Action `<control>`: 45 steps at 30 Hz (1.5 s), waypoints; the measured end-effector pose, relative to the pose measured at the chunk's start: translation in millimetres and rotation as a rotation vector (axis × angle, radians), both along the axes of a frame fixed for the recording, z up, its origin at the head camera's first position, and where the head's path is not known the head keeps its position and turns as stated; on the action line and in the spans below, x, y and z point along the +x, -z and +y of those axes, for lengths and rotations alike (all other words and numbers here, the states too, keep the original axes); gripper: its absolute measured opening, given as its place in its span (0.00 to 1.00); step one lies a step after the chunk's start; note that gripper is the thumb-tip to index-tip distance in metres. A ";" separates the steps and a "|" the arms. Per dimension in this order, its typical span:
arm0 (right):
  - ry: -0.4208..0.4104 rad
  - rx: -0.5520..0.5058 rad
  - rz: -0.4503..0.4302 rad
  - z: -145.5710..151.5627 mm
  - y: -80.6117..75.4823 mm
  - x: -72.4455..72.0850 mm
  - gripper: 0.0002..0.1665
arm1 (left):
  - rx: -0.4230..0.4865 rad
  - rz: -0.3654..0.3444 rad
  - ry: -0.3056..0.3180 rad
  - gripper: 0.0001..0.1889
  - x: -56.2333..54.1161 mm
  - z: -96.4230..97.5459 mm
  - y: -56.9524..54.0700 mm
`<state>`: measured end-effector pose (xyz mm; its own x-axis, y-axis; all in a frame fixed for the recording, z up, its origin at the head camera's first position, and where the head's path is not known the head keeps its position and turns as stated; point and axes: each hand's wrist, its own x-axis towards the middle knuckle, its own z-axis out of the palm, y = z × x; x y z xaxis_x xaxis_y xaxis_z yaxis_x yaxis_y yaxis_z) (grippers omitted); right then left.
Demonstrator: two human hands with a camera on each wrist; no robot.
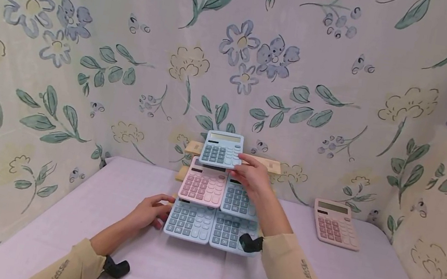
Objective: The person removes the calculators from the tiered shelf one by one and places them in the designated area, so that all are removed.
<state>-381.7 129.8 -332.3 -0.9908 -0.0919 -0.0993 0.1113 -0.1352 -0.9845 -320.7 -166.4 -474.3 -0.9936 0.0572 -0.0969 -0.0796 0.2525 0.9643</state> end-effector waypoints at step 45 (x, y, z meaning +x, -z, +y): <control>-0.012 0.078 0.091 98.3 -13.7 38.8 0.35 | -0.009 -0.006 0.000 0.17 -0.5 0.0 -0.6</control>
<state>-342.8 228.1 -318.5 -0.9950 -0.0990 -0.0160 0.0217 -0.0569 -0.9981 -321.2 -166.4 -473.7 -0.9930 0.0563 -0.1037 -0.0856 0.2613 0.9615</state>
